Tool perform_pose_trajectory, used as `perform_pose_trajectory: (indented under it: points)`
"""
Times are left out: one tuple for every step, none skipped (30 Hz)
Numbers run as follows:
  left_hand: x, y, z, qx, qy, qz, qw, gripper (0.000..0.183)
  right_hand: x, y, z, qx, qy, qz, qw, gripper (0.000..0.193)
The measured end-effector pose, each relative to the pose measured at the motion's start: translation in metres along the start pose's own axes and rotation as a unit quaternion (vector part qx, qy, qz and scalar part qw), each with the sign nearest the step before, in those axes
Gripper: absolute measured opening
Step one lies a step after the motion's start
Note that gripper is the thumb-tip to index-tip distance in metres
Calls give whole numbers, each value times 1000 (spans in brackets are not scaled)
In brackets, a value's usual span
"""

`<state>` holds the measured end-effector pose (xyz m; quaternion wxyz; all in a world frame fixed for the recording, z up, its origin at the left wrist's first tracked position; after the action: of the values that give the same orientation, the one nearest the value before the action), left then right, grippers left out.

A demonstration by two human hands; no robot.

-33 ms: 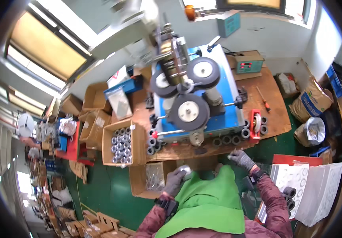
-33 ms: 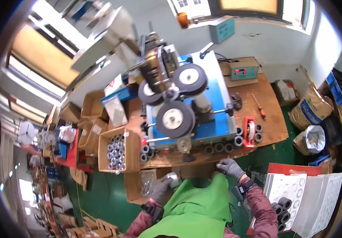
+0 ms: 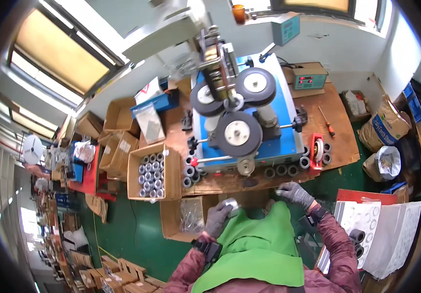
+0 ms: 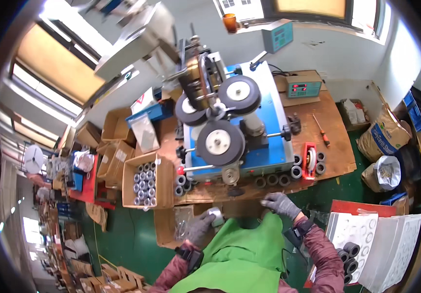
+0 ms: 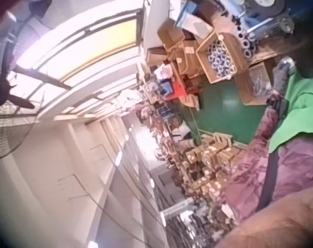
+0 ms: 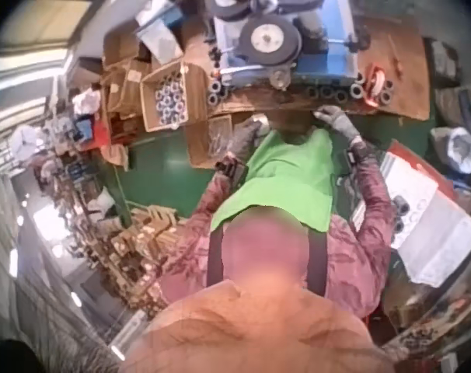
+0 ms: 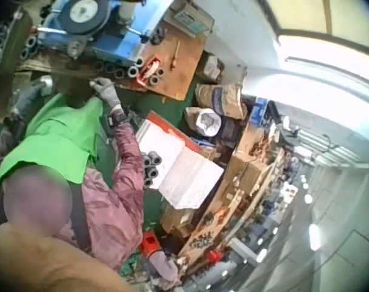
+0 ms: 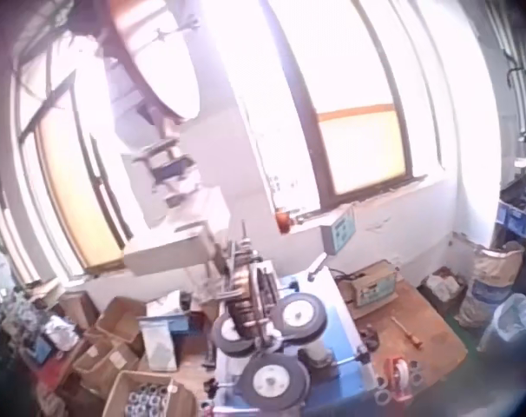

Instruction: Operating a specialized metal processing or polishing machine to finish cylindrical metal components.

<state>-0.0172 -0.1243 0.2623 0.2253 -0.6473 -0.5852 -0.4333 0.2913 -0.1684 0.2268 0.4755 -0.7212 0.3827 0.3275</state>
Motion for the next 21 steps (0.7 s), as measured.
perform_pose_trajectory:
  points:
    - [-3,-5,5,-4,-44,-86,995,28,-50,-3,0,-33,-61,-1,998,27]
    - [18,4,-1,-28,-20,-61,998,27,-85,-1,-3,-76,-82,2,994,26]
    - [25,4,-1,-31,-18,-68,997,27,-114,4,-4,-119,-104,4,987,25]
    - [29,2,-3,-41,17,-32,998,26,-137,11,-3,-116,-166,-37,979,24]
    - [32,0,-6,-54,50,3,997,26,-155,19,-3,-110,-225,-77,965,23]
    - [37,-1,-7,-67,54,27,996,26,-165,26,-1,-110,-207,-142,962,28]
    - [38,-1,-9,-74,55,24,995,26,-170,31,0,-107,-202,-147,962,28]
    - [39,-2,-11,-95,76,38,992,26,-172,36,5,-105,-154,-230,955,33]
    - [42,-2,-15,-115,97,53,987,26,-172,41,11,-101,-104,-310,940,37]
    - [45,-2,-20,-121,106,62,985,27,-164,44,15,-142,-71,-258,953,47]
    - [47,-7,-22,-121,108,60,985,27,-165,46,14,-143,-72,-261,952,47]
    - [48,-11,-24,-139,116,77,980,29,-167,48,13,-134,-69,-279,948,49]
    - [49,-16,-26,-157,124,94,975,31,-168,50,12,-125,-67,-297,944,52]
    - [50,-18,-30,-159,125,93,975,31,-163,49,9,-124,-66,-298,944,52]
    - [51,-21,-32,-154,77,55,983,30,-153,47,8,-105,-79,-256,958,49]
    - [51,-22,-34,-150,28,17,988,29,-143,44,7,-85,-92,-213,969,47]
    - [50,-24,-35,-151,28,17,988,29,-140,43,4,-65,-104,-170,978,45]
    - [50,-25,-35,-158,23,-8,987,29,-139,41,3,-68,-97,-201,972,42]
    - [48,-26,-34,-164,18,-33,986,29,-141,43,1,-66,-96,-201,973,42]
    - [45,-27,-32,-167,19,-32,985,29,-145,45,-1,-38,-102,-240,965,43]
    - [39,-28,-29,-172,16,-38,984,26,-149,47,-2,-10,-108,-278,955,44]
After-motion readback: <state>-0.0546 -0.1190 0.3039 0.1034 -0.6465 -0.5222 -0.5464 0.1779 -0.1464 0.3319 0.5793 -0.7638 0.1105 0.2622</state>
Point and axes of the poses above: each hand's wrist, its own z-axis towards the middle knuckle, its own y-axis out of the palm, x = y × z, the point moved 1 cm from there along z, towards the middle knuckle, and after that the axes turned 10 degrees about -z, right-handed, at the moved point
